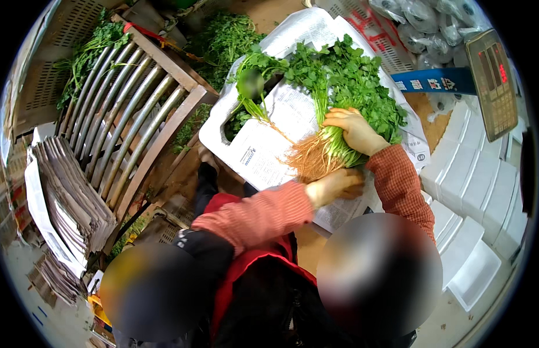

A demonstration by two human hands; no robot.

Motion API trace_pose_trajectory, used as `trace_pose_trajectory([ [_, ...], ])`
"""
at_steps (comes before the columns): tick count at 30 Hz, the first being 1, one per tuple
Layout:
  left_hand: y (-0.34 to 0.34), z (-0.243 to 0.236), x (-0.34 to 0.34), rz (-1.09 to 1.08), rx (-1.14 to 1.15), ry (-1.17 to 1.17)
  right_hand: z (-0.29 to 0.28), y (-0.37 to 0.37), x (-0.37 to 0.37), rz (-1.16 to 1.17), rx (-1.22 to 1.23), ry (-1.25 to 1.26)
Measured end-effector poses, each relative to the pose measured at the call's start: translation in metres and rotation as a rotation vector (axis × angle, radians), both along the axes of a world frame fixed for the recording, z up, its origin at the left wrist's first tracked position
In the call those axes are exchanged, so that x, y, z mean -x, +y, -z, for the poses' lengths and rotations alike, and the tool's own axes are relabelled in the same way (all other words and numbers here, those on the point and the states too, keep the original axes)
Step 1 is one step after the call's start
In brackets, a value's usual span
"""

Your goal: The person gathers bunches of leafy green vegetables from a yellow basket and arranges them into a white styrofoam box lined with newspaper. The person repeatedly picks up the vegetables, aligns them by the roots, and places them into the box, occasionally adjusting the newspaper lining.

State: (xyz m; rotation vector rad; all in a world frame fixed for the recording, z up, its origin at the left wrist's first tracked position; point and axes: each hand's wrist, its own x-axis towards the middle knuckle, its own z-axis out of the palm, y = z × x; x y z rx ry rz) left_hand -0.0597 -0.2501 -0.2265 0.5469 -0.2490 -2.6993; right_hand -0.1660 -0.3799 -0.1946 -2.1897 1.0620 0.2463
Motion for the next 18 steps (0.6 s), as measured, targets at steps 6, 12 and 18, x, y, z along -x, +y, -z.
trace_pose_trajectory([
  [6,-0.047,-0.043,-0.178,-0.448,0.427,-1.027,-0.035,-0.041,-0.03,0.607,-0.301,-0.07],
  [12,-0.1,-0.042,-0.192,0.191,0.769,-1.684,0.007,-0.072,-0.098,0.415,-0.13,0.694],
  [18,-0.092,-0.032,-0.176,-0.281,1.315,-1.778,0.016,-0.043,-0.024,0.926,-0.335,-0.134],
])
